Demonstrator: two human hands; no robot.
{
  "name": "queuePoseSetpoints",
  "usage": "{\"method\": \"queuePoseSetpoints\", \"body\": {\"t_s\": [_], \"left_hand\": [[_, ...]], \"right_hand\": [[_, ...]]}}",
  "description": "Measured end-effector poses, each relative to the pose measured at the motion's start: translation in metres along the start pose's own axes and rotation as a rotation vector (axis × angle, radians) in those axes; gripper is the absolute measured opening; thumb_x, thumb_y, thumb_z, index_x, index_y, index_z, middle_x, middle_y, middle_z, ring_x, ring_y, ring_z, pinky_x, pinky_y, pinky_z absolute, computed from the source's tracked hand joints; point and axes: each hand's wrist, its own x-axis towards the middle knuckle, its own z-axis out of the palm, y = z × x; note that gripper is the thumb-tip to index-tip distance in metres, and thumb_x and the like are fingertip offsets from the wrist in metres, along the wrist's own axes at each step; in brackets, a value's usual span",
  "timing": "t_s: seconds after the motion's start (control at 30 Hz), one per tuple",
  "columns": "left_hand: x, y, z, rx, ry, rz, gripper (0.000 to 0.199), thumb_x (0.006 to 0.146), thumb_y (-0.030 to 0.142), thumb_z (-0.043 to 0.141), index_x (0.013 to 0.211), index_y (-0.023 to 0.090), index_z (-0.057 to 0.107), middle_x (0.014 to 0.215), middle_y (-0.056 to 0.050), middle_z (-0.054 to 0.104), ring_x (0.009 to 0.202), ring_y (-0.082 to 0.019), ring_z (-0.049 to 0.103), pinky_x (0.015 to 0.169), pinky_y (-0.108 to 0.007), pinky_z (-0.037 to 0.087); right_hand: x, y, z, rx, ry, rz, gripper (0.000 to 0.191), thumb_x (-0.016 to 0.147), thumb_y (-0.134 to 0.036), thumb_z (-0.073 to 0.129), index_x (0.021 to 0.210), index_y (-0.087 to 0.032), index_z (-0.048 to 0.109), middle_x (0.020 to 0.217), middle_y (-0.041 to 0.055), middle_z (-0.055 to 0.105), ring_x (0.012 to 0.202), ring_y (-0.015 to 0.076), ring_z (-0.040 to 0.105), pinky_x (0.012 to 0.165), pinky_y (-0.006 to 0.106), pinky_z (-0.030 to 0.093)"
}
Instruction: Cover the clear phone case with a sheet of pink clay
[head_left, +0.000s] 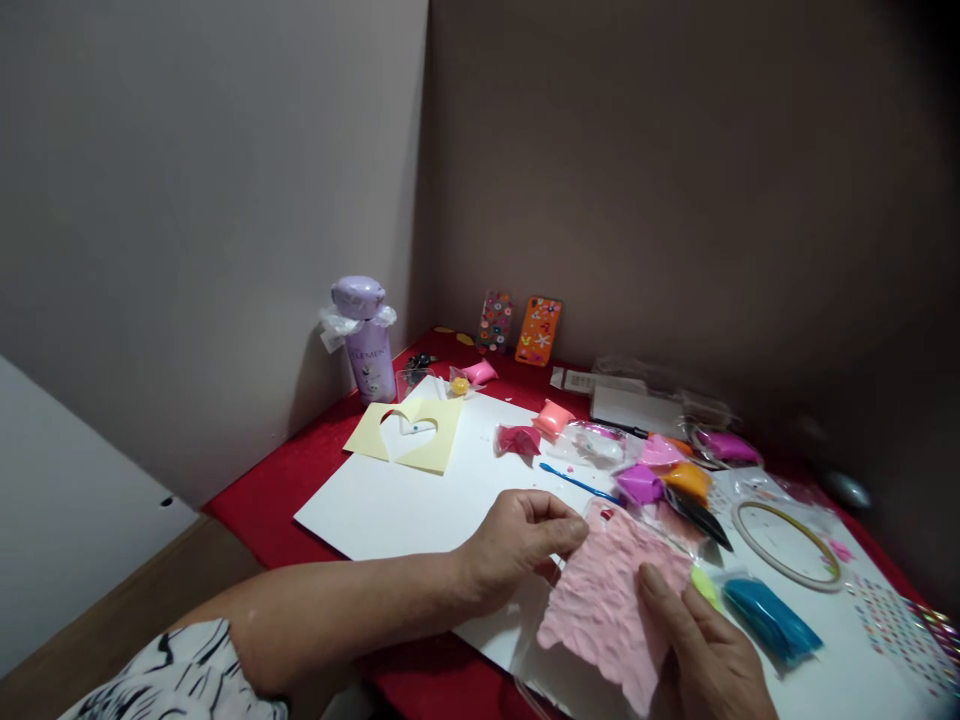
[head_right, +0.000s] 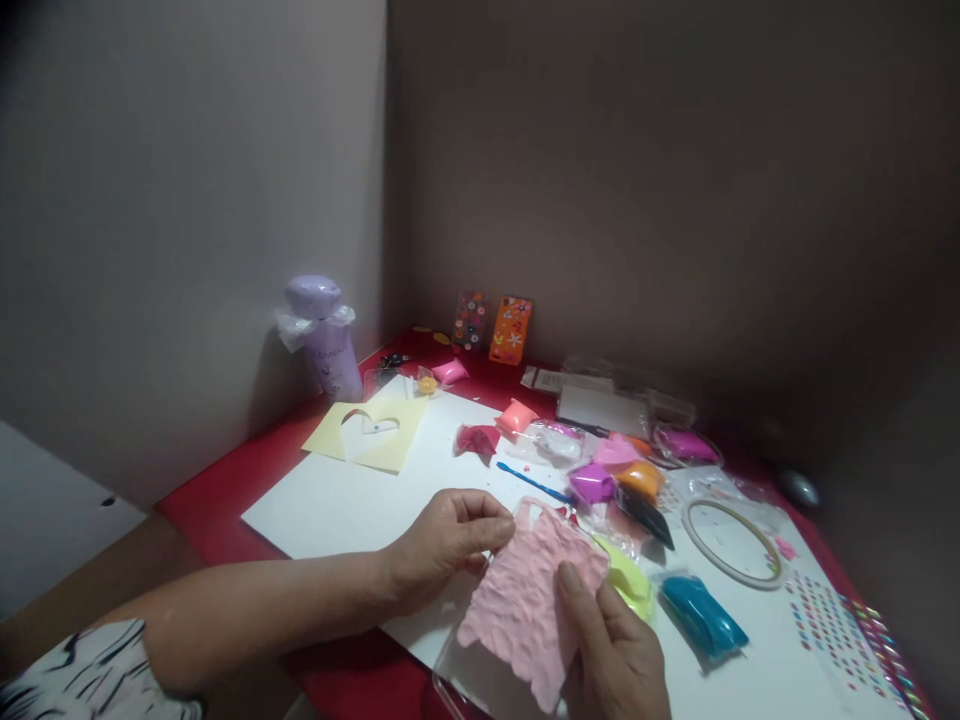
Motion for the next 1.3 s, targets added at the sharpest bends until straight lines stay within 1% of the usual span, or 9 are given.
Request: {"method": "queuePoseSetpoints", "body": {"t_s": [0.1,0.23,0.3,0.47,0.57,0.67,0.87,1.03,1.3], "left_hand": [[0.000,-0.002,0.000,0.031,0.014,0.036,0.037,0.064,0.045,0.073,0.070,0.012,0.057,0.062,0.002,0.051,0.055,-0.007,0.044,0.052,-0.021,0.034],[0.000,-0.004,0.000,-0.021,-0.039,0.046,0.042,0.066,0.051,0.071,0.069,0.012,0.056,0.066,0.000,0.054,0.059,-0.008,0.048,0.053,-0.021,0.035],[0.000,-0.003,0.000,-0.026,-0.042,0.041,0.042,0.065,0.052,0.072,0.071,0.012,0.057,0.068,0.000,0.054,0.060,-0.009,0.048,0.054,-0.022,0.035],[-0.001,-0.002,0.002,0.064,0.009,0.090,0.043,0.062,0.051,0.074,0.067,0.013,0.054,0.056,0.004,0.047,0.051,-0.006,0.039,0.052,-0.022,0.031],[-0.001,-0.002,0.001,0.007,-0.011,0.055,0.044,0.063,0.053,0.072,0.069,0.013,0.055,0.063,0.001,0.051,0.056,-0.007,0.044,0.054,-0.023,0.033],[-0.001,-0.001,0.001,-0.031,-0.047,0.026,0.043,0.064,0.053,0.071,0.074,0.012,0.058,0.070,-0.001,0.054,0.062,-0.009,0.048,0.057,-0.023,0.035],[0.000,0.000,0.002,0.041,-0.026,0.080,0.042,0.059,0.049,0.075,0.067,0.014,0.053,0.052,0.005,0.045,0.048,-0.005,0.036,0.050,-0.022,0.027],[-0.001,0.000,-0.001,-0.061,-0.105,0.012,0.047,0.062,0.056,0.070,0.070,0.012,0.056,0.067,0.000,0.051,0.060,-0.008,0.045,0.056,-0.022,0.034],[-0.001,-0.001,0.000,-0.002,-0.031,-0.056,0.034,0.054,0.036,0.077,0.071,0.013,0.059,0.062,0.002,0.053,0.056,-0.007,0.046,0.054,-0.021,0.032]], "right_hand": [[-0.006,-0.003,0.006,0.012,0.067,-0.013,0.036,0.061,-0.049,0.074,0.069,-0.019,0.057,0.065,-0.0008,0.058,0.061,0.0124,0.052,0.055,0.021,0.046],[-0.011,-0.011,0.013,0.085,0.011,0.015,0.038,0.067,-0.057,0.066,0.074,-0.020,0.060,0.071,0.0020,0.063,0.062,0.0146,0.055,0.054,0.023,0.047],[-0.011,-0.010,0.012,0.084,-0.004,0.024,0.039,0.064,-0.056,0.069,0.073,-0.020,0.060,0.071,0.0024,0.063,0.064,0.0156,0.055,0.055,0.024,0.048],[-0.006,0.000,0.003,-0.043,0.090,-0.041,0.039,0.062,-0.053,0.072,0.068,-0.018,0.056,0.065,-0.0010,0.055,0.064,0.0117,0.051,0.058,0.019,0.046],[-0.003,-0.002,-0.001,-0.073,0.018,-0.002,0.041,0.061,-0.056,0.071,0.068,-0.018,0.058,0.070,0.0017,0.059,0.071,0.0146,0.054,0.064,0.020,0.049],[0.000,-0.006,-0.001,-0.082,0.005,0.017,0.044,0.056,-0.057,0.074,0.070,-0.017,0.061,0.070,0.0023,0.060,0.067,0.0147,0.054,0.061,0.022,0.049],[-0.003,-0.009,0.005,-0.040,0.058,-0.003,0.045,0.051,-0.056,0.077,0.059,-0.019,0.053,0.059,-0.0011,0.052,0.059,0.0121,0.048,0.052,0.021,0.045],[-0.006,-0.015,0.005,0.019,0.035,0.053,0.042,0.061,-0.060,0.069,0.070,-0.020,0.060,0.064,0.0001,0.058,0.059,0.0129,0.051,0.055,0.022,0.047],[-0.004,-0.015,-0.001,-0.107,0.109,-0.035,0.039,0.064,-0.054,0.069,0.079,-0.018,0.067,0.049,-0.0036,0.048,0.047,0.0102,0.040,0.050,0.022,0.043]]}}
